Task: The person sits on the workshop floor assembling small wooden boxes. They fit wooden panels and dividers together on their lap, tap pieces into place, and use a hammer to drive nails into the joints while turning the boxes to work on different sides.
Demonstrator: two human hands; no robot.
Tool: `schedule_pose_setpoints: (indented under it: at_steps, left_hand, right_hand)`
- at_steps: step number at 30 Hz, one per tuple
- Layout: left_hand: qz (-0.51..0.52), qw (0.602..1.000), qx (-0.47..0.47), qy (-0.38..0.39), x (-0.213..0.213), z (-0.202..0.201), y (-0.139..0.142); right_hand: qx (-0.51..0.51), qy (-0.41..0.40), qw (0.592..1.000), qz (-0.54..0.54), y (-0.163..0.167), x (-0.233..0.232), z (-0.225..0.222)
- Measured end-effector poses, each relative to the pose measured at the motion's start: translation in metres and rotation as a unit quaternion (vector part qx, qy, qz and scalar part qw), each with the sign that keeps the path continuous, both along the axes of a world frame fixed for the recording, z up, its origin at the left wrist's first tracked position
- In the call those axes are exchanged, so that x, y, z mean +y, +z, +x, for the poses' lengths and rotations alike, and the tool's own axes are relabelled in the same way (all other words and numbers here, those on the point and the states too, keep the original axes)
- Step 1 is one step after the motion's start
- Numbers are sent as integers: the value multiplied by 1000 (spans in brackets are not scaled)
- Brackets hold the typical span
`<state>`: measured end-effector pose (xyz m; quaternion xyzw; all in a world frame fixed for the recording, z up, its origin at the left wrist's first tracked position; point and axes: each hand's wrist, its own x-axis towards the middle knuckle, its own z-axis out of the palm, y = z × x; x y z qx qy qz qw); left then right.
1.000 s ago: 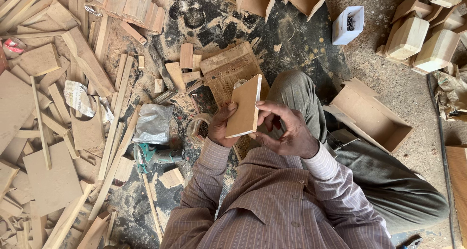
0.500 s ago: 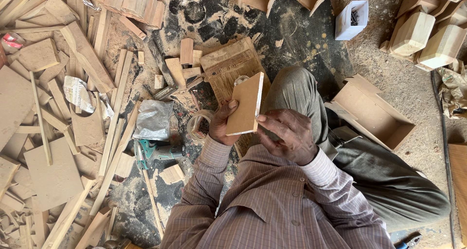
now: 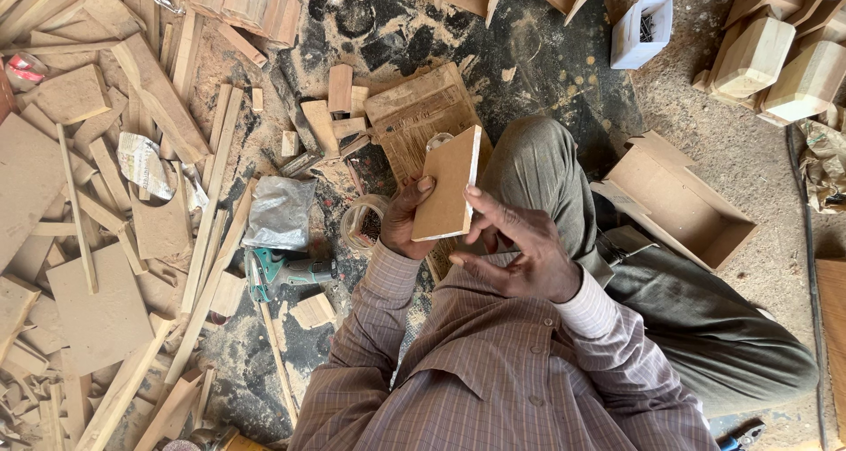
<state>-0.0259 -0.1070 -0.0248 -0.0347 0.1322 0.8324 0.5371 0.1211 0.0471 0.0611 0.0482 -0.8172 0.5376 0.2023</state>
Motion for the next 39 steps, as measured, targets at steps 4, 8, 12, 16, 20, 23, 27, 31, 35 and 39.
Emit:
schedule_pose_setpoints:
  at_steps: [4,8,12,16,20,23,27,31,35,39]
  left_hand:
    - [4,1000,13,9,-1,1,1]
    - [6,1000,22,2,0,2,2]
    - [13,1000,25,8,4,2,3]
    - [3,999,43,-9,6,3,5]
    - [-12,999,39,-30,4,4,5]
    - [-19,997,76,-26,3,6,3]
    - [-12,996,74,-37,4,7,1]
    - [-5,997,75,-15,9,5,2]
    - [-35,999,40,5,12,3,2]
    - [-42,998,39,14,13,4,5]
  right_hand:
    - [62,48,997,-23,0,-5,2]
    - [26,80,996,-32,10,-2,16]
    - [94,83,991,-37,8,0,16]
    - [102,3,994,45,-9,5,8]
    - [62,-80,985,142,-26,24,-1]
    - [2,-122,985,126,-32,38,-11]
    - [16,-126,982,137,-34,52,-17]
    - [36,-57,998,20,-40,42,-11]
    - [-4,-38,999,15,-39,19,2]
    - [80,-27,996,38,-18,9,17]
